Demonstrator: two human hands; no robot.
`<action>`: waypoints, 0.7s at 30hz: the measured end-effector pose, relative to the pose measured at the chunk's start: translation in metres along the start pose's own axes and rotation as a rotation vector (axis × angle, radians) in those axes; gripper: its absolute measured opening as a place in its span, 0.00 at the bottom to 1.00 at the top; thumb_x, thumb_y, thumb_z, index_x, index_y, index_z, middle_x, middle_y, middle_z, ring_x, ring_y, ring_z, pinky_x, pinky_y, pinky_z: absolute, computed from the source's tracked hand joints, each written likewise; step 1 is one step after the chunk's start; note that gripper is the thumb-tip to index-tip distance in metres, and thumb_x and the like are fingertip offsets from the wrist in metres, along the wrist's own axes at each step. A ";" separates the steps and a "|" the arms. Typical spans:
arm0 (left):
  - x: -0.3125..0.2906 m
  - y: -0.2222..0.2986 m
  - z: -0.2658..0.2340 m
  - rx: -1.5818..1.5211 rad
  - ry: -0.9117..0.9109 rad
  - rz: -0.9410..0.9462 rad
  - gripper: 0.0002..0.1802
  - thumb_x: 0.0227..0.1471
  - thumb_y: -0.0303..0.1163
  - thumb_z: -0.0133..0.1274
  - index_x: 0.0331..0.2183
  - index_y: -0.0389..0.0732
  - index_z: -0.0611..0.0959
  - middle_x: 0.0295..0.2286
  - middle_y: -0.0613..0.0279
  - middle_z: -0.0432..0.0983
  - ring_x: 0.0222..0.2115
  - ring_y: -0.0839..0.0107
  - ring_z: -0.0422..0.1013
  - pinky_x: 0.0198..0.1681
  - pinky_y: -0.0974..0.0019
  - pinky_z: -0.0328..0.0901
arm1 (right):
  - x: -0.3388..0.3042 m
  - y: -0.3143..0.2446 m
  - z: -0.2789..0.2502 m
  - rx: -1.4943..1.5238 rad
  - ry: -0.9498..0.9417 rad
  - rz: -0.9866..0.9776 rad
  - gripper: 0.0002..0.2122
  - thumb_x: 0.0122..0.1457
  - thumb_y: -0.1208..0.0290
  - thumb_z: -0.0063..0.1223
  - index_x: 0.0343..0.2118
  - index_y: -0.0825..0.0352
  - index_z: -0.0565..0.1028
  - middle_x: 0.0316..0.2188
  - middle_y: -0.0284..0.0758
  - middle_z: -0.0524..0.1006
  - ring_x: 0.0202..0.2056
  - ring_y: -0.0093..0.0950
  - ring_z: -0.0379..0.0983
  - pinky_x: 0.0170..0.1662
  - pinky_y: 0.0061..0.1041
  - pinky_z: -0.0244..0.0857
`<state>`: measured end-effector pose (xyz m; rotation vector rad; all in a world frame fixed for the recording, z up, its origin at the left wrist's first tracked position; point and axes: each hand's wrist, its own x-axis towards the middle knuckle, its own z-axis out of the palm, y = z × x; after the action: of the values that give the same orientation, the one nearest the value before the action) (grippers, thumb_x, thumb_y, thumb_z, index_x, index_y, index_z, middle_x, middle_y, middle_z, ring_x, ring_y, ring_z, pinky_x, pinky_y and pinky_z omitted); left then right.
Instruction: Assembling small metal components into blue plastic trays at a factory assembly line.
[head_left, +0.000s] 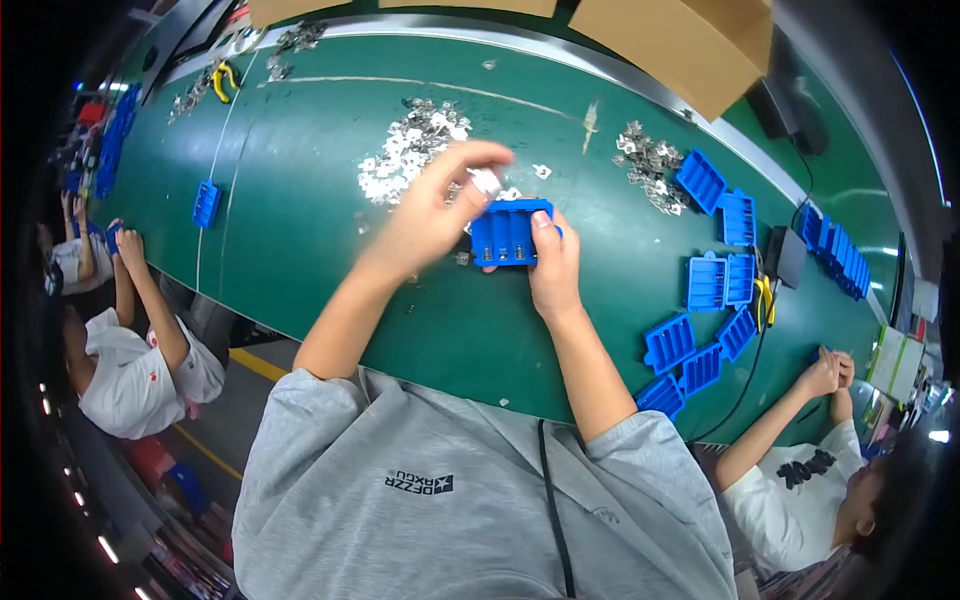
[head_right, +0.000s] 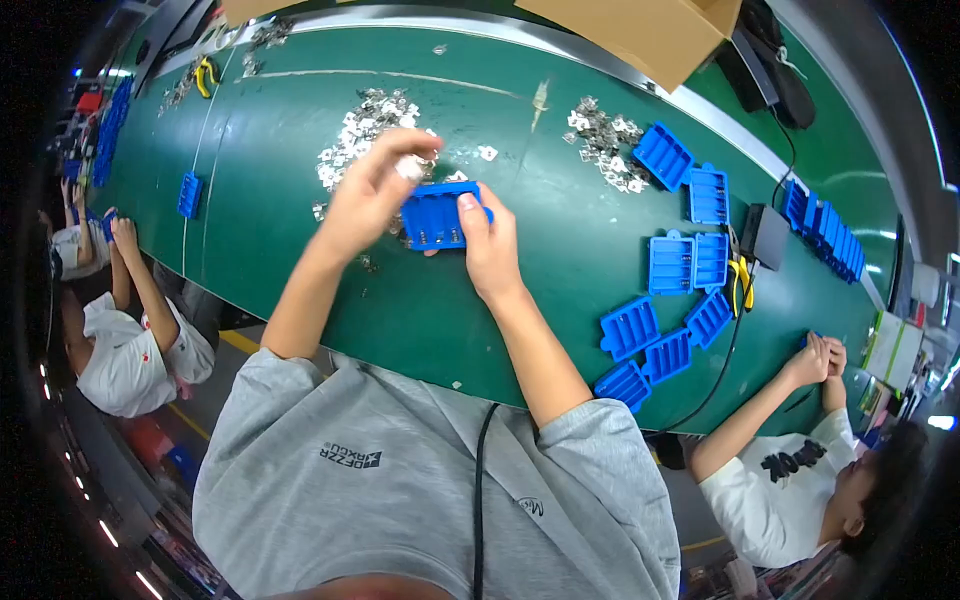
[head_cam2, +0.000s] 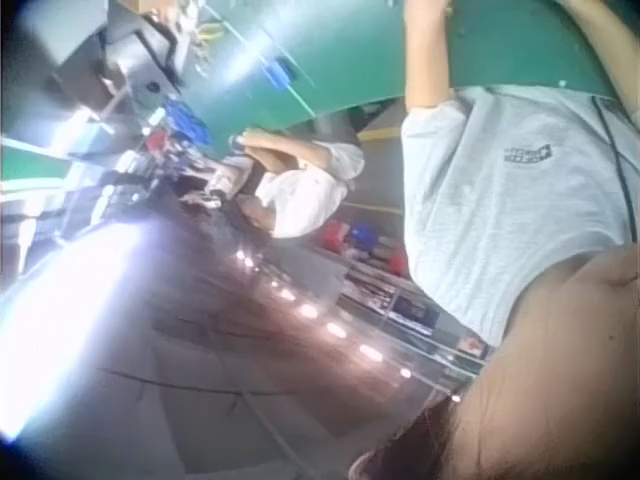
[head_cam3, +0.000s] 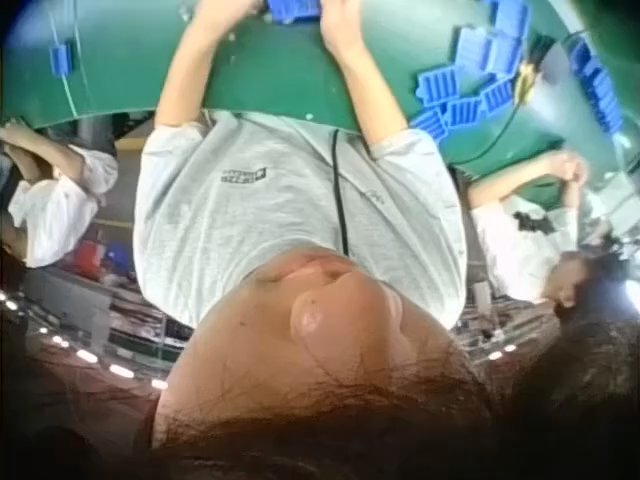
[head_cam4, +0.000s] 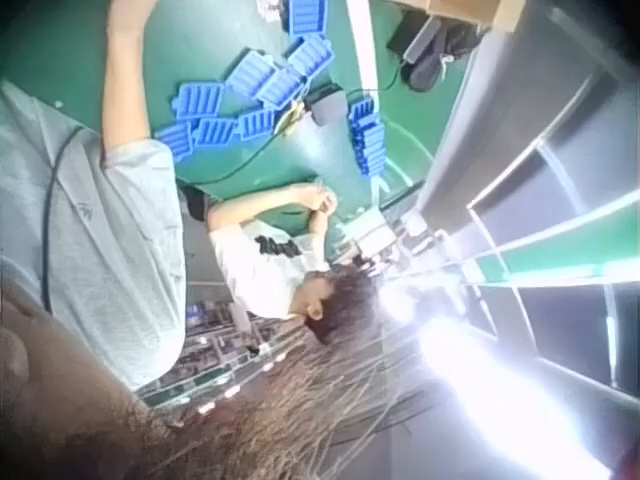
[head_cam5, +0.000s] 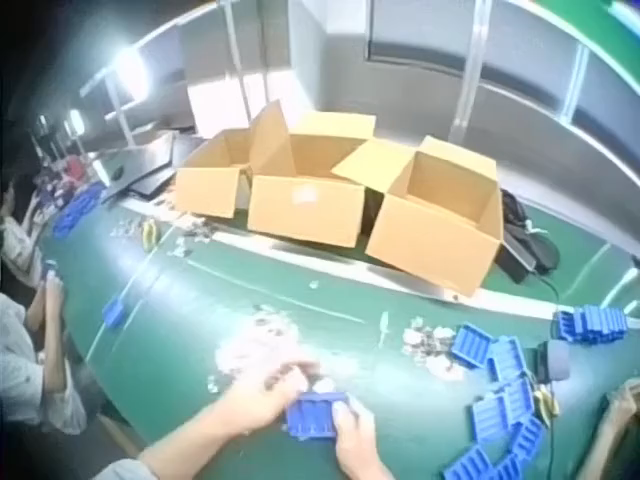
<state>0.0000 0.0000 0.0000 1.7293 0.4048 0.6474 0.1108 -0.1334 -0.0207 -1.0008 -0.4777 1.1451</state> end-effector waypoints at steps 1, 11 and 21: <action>0.012 0.017 -0.008 -0.059 0.018 -0.156 0.18 0.55 0.30 0.49 0.48 0.38 0.74 0.44 0.60 0.71 0.49 0.70 0.66 0.52 0.66 0.62 | -0.001 0.000 0.001 0.037 -0.001 0.018 0.19 0.63 0.60 0.41 0.44 0.75 0.68 0.30 0.41 0.76 0.25 0.27 0.76 0.27 0.23 0.72; 0.130 -0.011 0.011 0.538 -0.188 0.211 0.15 0.55 0.35 0.51 0.42 0.38 0.79 0.37 0.59 0.77 0.37 0.68 0.72 0.42 0.67 0.66 | -0.004 0.012 0.001 -0.173 -0.356 0.076 0.14 0.59 0.61 0.52 0.38 0.69 0.72 0.25 0.31 0.75 0.23 0.17 0.70 0.25 0.19 0.67; 0.115 -0.048 -0.081 0.803 0.147 0.052 0.13 0.52 0.31 0.53 0.40 0.40 0.82 0.36 0.56 0.78 0.33 0.67 0.74 0.40 0.66 0.68 | -0.002 0.016 0.009 -0.263 -0.278 0.084 0.14 0.59 0.62 0.53 0.36 0.71 0.72 0.22 0.33 0.76 0.23 0.18 0.70 0.26 0.22 0.67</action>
<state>0.0437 0.1412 -0.0096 2.4605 0.7999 0.7016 0.0949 -0.1304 -0.0296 -1.0999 -0.8316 1.3283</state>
